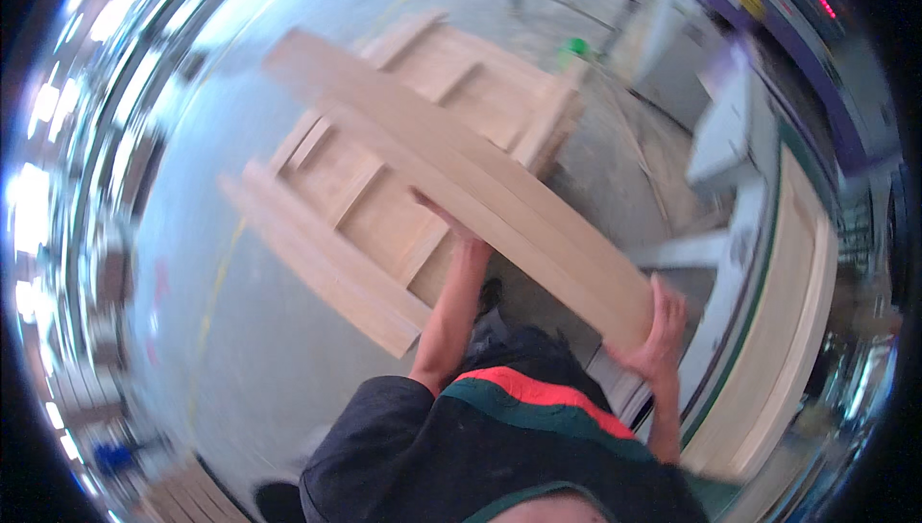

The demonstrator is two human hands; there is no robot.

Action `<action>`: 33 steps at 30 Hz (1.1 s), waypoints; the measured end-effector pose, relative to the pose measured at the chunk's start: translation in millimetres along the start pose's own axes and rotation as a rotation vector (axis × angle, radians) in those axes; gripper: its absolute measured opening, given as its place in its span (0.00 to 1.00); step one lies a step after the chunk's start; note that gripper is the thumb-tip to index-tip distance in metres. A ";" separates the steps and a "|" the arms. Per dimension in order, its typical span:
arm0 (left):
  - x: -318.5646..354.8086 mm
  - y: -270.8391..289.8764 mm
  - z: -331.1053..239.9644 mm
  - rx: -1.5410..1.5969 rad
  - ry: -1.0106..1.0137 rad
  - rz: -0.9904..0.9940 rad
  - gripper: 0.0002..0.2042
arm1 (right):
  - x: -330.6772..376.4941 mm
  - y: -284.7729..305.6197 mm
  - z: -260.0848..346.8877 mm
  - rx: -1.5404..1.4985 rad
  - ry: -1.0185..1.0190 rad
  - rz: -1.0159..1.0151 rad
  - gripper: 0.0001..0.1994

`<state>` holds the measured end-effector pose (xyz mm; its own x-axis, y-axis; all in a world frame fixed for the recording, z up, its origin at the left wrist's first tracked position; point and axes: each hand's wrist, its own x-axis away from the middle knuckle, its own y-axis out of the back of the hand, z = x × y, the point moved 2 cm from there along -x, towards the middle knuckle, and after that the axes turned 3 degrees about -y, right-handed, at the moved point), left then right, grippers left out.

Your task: The person repeatedly picks up wooden planks and panels from a nearby stack and feeds them one by one into a woodworking machine. The person handles each piece by hand, aligns it on the conveyor, and lets the machine process it before retrieving the next piece.

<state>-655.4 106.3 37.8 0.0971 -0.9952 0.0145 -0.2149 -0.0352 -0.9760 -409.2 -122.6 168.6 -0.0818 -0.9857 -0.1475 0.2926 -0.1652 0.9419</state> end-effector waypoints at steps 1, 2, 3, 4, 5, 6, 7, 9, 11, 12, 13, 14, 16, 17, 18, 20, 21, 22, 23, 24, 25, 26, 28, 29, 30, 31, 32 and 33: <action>-3.4 -14.7 1.7 -0.048 0.005 0.056 0.44 | -2.1 9.7 -5.4 0.021 -0.025 -0.062 0.55; -8.9 -31.3 14.6 -0.086 0.036 0.117 0.44 | -3.6 22.1 -10.8 0.020 -0.064 -0.142 0.56; -11.8 -47.2 26.6 -0.111 0.052 0.171 0.44 | -1.6 36.4 -14.3 0.034 -0.114 -0.208 0.57; -20.1 -66.8 36.7 -0.133 0.068 0.233 0.44 | -0.7 53.2 -15.4 0.006 -0.174 -0.257 0.59; -27.7 -87.0 43.7 -0.164 0.068 0.298 0.43 | 1.8 68.0 -17.5 -0.022 -0.144 -0.345 0.59; -30.7 -99.9 62.2 -0.180 0.106 0.356 0.43 | 9.9 80.9 -21.5 -0.026 -0.127 -0.436 0.60; -33.0 -111.6 82.2 -0.189 0.147 0.408 0.43 | 21.5 92.5 -24.6 -0.002 -0.181 -0.484 0.61; -36.7 -132.4 102.5 -0.200 0.160 0.482 0.43 | 39.2 111.3 -34.8 -0.045 -0.192 -0.551 0.63; -30.0 -149.9 121.9 -0.190 0.178 0.552 0.42 | 65.3 123.8 -42.8 -0.169 -0.129 -0.629 0.64; -29.4 -158.1 131.4 -0.180 0.186 0.582 0.42 | 76.4 130.7 -44.2 -0.200 -0.124 -0.648 0.64; -33.1 -166.0 136.0 -0.176 0.182 0.603 0.42 | 83.2 134.9 -43.5 -0.241 -0.111 -0.660 0.65; -32.8 -171.6 142.9 -0.162 0.186 0.620 0.42 | 90.6 138.8 -44.0 -0.282 -0.094 -0.671 0.65; -33.2 -175.6 148.8 -0.148 0.191 0.636 0.41 | 102.2 137.3 -41.1 -0.369 -0.077 -0.687 0.66; -30.7 -175.5 153.3 -0.141 0.200 0.639 0.41 | 107.3 136.9 -39.2 -0.385 -0.074 -0.676 0.66; -29.7 -179.0 156.9 -0.138 0.203 0.649 0.41 | 108.9 137.0 -40.6 -0.409 -0.058 -0.670 0.66; -25.7 -181.8 163.3 -0.134 0.205 0.662 0.40 | 113.2 137.6 -43.4 -0.403 -0.082 -0.667 0.65; -24.7 -183.8 165.5 -0.131 0.205 0.668 0.40 | 115.1 136.4 -44.4 -0.401 -0.098 -0.676 0.65; -23.5 -185.2 168.0 -0.134 0.205 0.675 0.40 | 116.5 135.1 -45.9 -0.400 -0.114 -0.684 0.65; -23.0 -186.1 169.4 -0.134 0.204 0.680 0.40 | 116.8 133.8 -49.0 -0.409 -0.120 -0.686 0.65; -21.5 -186.8 170.5 -0.134 0.205 0.684 0.40 | 116.0 132.8 -52.7 -0.418 -0.127 -0.686 0.65; -21.7 -188.9 171.1 -0.133 0.196 0.688 0.39 | 115.9 130.9 -55.5 -0.427 -0.133 -0.686 0.65; -21.6 -189.7 171.6 -0.140 0.194 0.691 0.39 | 116.6 127.8 -57.6 -0.438 -0.152 -0.681 0.64; -22.0 -193.5 171.7 -0.141 0.180 0.693 0.39 | 114.2 124.1 -64.2 -0.452 -0.170 -0.666 0.64; -21.4 -194.3 172.3 -0.141 0.175 0.696 0.39 | 114.5 120.9 -67.2 -0.459 -0.183 -0.662 0.64; -21.7 -198.3 173.1 -0.135 0.165 0.700 0.38 | 114.0 119.1 -70.9 -0.461 -0.184 -0.661 0.63; -19.2 -199.0 172.2 -0.128 0.159 0.701 0.38 | 114.1 116.3 -75.0 -0.463 -0.188 -0.659 0.63; -16.5 -198.8 171.9 -0.128 0.153 0.700 0.38 | 115.0 112.5 -80.7 -0.495 -0.202 -0.660 0.61; -16.5 -200.6 170.6 -0.122 0.135 0.706 0.38 | 112.3 111.0 -91.5 -0.523 -0.202 -0.663 0.59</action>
<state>-448.2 145.4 196.3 -0.2236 -0.7866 -0.5756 -0.2897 0.6175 -0.7313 -298.7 -254.7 228.9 -0.5434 -0.6640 -0.5137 0.5212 -0.7465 0.4136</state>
